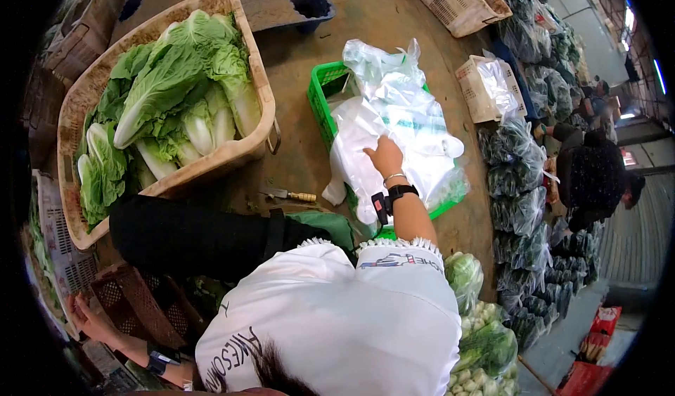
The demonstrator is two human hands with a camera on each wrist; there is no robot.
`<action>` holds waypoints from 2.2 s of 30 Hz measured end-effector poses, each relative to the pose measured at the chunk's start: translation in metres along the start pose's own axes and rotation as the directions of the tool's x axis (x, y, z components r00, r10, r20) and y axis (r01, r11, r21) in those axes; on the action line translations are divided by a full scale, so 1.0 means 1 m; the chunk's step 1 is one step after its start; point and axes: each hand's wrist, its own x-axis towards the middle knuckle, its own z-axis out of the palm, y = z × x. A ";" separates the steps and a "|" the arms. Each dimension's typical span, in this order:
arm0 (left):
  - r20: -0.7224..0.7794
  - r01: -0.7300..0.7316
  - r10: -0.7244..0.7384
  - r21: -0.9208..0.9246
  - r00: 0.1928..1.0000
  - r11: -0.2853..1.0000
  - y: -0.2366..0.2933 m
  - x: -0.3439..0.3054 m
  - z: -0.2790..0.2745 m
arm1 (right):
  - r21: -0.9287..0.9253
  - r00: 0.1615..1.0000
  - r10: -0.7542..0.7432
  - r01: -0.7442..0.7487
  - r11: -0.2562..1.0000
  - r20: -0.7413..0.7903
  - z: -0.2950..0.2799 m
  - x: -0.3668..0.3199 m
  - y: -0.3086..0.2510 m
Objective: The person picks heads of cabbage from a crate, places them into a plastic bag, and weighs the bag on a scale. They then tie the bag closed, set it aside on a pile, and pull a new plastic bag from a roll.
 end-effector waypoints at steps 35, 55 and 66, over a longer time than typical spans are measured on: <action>0.746 0.321 0.195 -0.487 0.637 0.812 0.104 -0.110 0.027 | 0.820 0.504 -0.839 0.378 0.429 0.207 -0.142 -0.120 -0.175; 0.247 0.446 -0.372 -0.494 0.895 0.746 -0.074 -0.055 -0.146 | 0.542 -0.112 -0.969 0.812 -0.217 -0.221 -0.105 -0.241 -0.405; 0.367 0.674 -0.610 -0.617 0.703 0.406 -0.087 -0.064 -0.170 | -0.010 -0.174 -0.956 0.983 -0.182 0.236 -0.105 -0.266 -0.534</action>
